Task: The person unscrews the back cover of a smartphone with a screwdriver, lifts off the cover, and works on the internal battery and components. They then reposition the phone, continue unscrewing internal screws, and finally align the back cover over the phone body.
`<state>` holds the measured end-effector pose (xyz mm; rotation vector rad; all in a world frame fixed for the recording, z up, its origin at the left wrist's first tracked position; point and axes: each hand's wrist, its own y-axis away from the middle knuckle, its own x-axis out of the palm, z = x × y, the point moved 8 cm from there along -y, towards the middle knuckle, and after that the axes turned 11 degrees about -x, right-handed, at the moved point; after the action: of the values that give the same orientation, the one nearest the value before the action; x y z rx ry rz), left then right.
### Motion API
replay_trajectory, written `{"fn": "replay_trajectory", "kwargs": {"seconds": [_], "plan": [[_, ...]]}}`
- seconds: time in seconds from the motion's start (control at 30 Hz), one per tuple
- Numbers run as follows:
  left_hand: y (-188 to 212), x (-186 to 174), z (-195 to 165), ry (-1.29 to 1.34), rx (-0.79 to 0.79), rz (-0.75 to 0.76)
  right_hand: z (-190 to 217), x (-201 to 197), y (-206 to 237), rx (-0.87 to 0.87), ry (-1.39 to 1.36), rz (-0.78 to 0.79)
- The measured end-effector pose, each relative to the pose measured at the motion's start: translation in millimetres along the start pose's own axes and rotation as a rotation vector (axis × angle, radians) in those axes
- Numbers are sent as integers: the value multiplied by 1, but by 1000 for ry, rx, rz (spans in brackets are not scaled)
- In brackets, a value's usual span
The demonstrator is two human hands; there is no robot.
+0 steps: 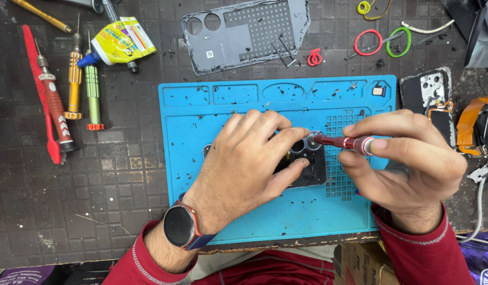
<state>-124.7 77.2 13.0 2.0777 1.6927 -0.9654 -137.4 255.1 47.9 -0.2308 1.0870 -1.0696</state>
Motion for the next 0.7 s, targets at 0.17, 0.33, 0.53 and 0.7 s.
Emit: {"fn": "replay_trajectory", "kwargs": {"seconds": [0.17,0.33,0.53,0.7], "plan": [[0,-1,0,-5,2,-19,-1,0,0,-19,-21,-23],[1,-4,0,-13,19,-44,-1,-2,1,-8,4,2],[-1,-5,-1,-34,10,-51,0,-1,2,-8,8,-10],[-1,-7,-3,-44,39,-60,0,-1,2,0,4,-16]]}}
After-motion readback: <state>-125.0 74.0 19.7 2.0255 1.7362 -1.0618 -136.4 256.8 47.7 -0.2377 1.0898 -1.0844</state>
